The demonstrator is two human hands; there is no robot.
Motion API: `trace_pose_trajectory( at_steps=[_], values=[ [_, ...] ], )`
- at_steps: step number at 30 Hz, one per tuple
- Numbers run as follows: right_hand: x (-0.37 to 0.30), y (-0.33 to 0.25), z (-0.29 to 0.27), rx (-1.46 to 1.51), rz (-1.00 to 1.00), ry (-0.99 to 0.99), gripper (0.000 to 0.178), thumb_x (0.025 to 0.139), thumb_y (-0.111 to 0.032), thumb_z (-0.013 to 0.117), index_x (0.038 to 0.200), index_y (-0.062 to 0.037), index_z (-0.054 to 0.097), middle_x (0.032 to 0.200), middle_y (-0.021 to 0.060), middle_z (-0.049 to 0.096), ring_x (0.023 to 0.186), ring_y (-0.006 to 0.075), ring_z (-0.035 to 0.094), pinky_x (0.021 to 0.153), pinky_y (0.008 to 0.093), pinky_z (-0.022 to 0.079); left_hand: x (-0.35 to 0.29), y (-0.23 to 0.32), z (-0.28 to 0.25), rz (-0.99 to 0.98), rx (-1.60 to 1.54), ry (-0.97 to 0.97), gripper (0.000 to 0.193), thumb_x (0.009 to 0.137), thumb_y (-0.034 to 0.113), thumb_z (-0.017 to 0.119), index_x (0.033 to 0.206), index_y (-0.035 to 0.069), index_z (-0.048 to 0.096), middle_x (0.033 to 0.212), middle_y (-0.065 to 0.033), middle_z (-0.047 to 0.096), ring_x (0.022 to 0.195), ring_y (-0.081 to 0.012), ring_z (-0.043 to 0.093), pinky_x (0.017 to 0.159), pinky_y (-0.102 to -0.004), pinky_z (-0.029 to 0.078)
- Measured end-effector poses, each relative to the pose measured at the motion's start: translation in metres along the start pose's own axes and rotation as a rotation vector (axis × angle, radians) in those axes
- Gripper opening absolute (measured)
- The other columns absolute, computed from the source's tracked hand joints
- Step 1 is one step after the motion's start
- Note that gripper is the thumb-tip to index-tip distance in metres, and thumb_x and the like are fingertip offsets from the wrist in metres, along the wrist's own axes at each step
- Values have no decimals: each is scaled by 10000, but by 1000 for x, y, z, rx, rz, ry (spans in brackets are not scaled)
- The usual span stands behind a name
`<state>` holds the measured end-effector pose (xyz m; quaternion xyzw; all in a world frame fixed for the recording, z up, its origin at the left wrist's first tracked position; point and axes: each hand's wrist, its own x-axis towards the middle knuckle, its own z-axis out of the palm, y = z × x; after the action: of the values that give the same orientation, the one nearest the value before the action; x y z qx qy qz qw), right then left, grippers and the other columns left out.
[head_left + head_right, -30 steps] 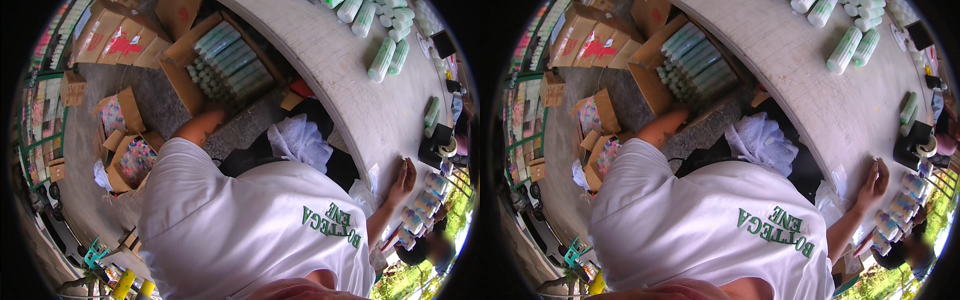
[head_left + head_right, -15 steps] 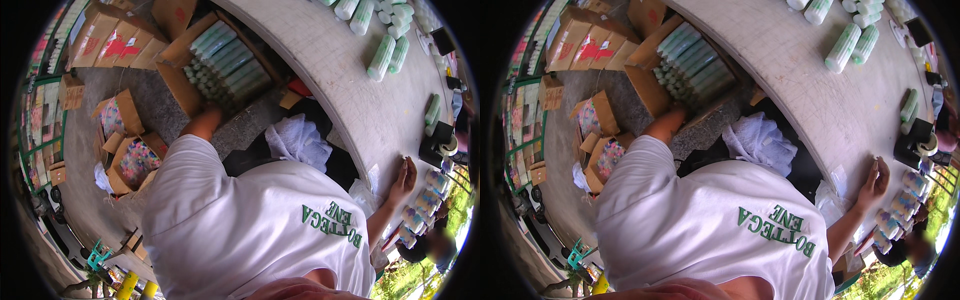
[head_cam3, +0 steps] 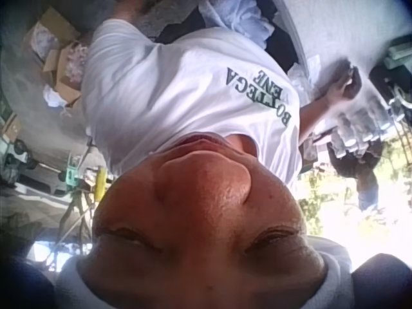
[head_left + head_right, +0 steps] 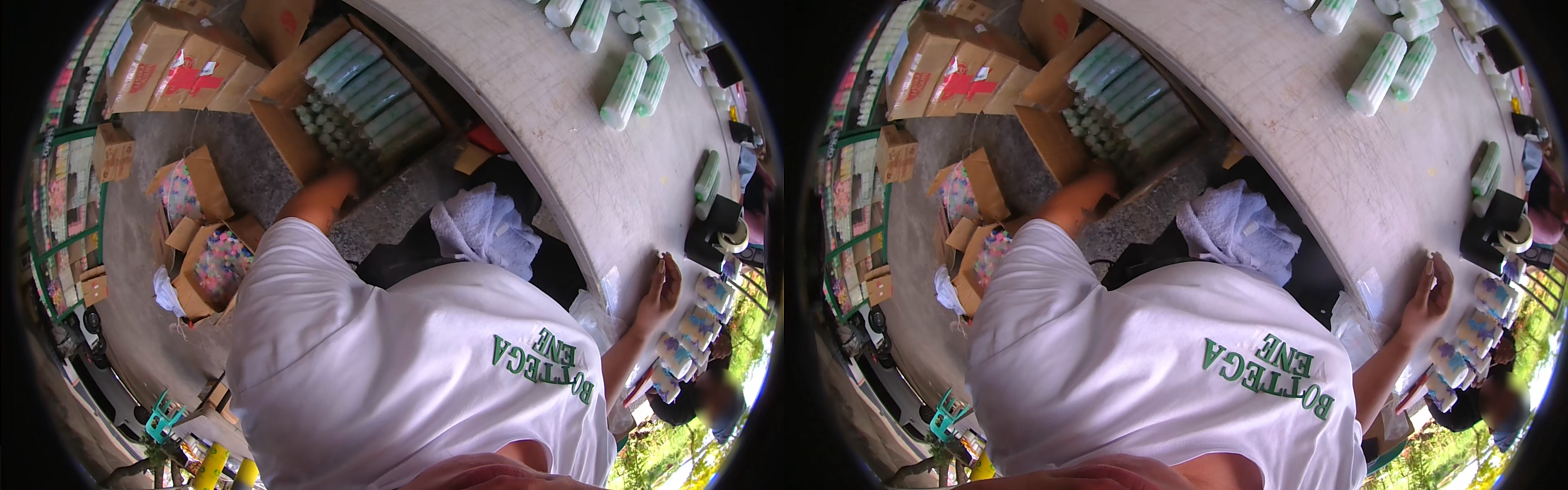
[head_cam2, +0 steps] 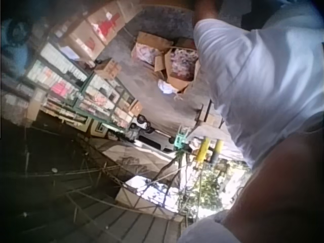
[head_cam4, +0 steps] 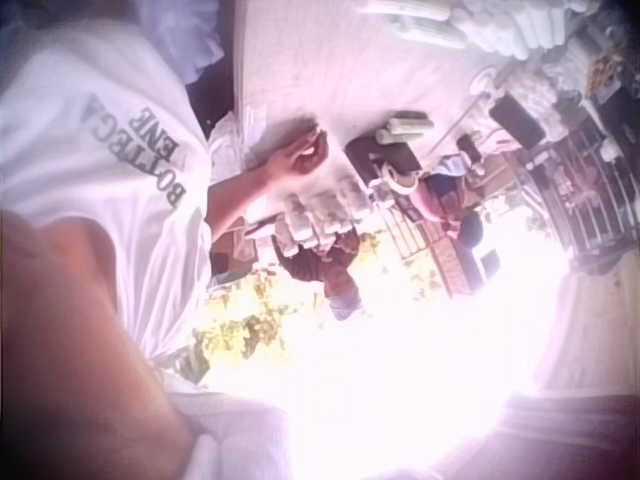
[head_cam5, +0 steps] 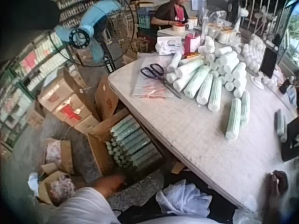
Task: The person repeatedly picks up cylindrical green candles from a table, places them into clear plastic bags, and seals the bags. The person then places the packaged candles into a cardboard box. The process is repeated multiple times throughout the video.
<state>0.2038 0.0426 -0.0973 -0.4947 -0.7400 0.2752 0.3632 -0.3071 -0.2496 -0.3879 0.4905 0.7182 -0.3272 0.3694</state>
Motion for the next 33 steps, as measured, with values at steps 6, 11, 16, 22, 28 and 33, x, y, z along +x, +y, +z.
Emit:
trace_pose_trajectory(
  at_steps=[6, 11, 16, 22, 28, 33],
  values=[
    [0, 0, 1, 11, 18, 11, 197, 904, -24, 562, 1093, 30, 586, 1072, 96, 624, 1004, 145, 566, 911, 261, 427, 0, -25, -8, -43, 158, -123, 358, 863, 289, 549, 1168, 120, 636, 1266, -113, 562, 1192, -318, 499, 993, -525, 341],
    [-3, 0, 1, 26, 25, 12, 198, 902, -18, 562, 1093, 29, 587, 1071, 98, 625, 1007, 146, 567, 913, 263, 426, 53, -31, 50, -129, 87, 85, 341, 867, 255, 536, 1157, 112, 642, 1225, -113, 591, 1141, -315, 543, 960, -512, 377],
    [1, -1, -1, -11, 7, 2, 197, 904, -12, 554, 1094, 32, 584, 1064, 97, 624, 1002, 148, 568, 909, 263, 431, 13, -32, 0, -31, -35, -21, 320, 861, 253, 548, 1125, 107, 657, 1219, -139, 586, 1148, -304, 539, 951, -470, 408],
    [-2, -2, -1, 14, 37, 6, 194, 908, -25, 553, 1090, 33, 587, 1061, 92, 625, 998, 142, 566, 901, 257, 427, 43, -41, 44, -201, 10, 134, 260, 854, 203, 539, 1036, 99, 691, 1157, -111, 627, 1087, -311, 581, 877, -469, 456],
    [0, -4, 0, 1, 14, -4, 194, 906, -28, 557, 1088, 34, 586, 1065, 96, 624, 1002, 145, 564, 911, 262, 421, 6, -18, 21, -232, -226, 228, 211, 800, 133, 557, 934, 54, 701, 987, -147, 670, 912, -312, 653, 736, -404, 527],
    [-3, -3, 2, 25, 10, 8, 188, 906, -28, 558, 1082, 31, 588, 1063, 92, 625, 997, 144, 564, 905, 262, 422, 8, -20, 22, -262, -340, 244, 195, 796, 110, 564, 922, 58, 704, 1005, -152, 666, 936, -315, 648, 759, -415, 526]
  ],
)
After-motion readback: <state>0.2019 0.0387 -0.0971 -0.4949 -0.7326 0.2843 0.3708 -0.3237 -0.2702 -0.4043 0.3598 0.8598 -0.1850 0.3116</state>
